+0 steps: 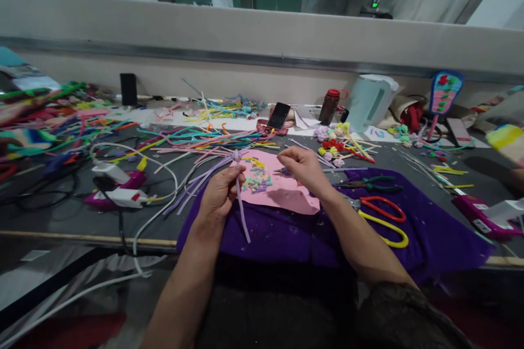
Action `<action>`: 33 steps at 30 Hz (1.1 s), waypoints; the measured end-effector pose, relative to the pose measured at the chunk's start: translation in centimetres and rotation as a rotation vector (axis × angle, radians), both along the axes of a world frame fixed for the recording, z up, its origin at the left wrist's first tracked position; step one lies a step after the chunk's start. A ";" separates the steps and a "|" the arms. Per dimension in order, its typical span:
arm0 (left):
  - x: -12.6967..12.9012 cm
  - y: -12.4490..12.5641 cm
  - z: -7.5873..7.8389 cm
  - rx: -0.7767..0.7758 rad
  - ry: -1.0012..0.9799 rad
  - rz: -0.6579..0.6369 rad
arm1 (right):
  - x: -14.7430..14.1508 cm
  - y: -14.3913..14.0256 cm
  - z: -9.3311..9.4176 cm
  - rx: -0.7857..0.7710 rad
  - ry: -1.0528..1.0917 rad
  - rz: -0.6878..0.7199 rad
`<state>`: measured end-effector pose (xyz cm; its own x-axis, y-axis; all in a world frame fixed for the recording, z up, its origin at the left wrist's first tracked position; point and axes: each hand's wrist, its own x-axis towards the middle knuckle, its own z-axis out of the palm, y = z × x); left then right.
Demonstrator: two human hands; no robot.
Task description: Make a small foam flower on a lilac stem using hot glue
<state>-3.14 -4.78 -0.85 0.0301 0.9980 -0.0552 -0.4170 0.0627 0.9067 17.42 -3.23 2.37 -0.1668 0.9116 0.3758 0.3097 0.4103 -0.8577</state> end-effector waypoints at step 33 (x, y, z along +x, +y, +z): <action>0.6 -0.2 -0.2 -0.019 0.083 -0.065 | -2.1 0.4 -3.3 -0.266 -0.072 0.232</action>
<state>-2.55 -4.95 -1.09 0.0896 0.9928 -0.0795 -0.3353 0.1052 0.9362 15.32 -2.84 -0.93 -0.3980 0.9108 0.1097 0.2986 0.2417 -0.9233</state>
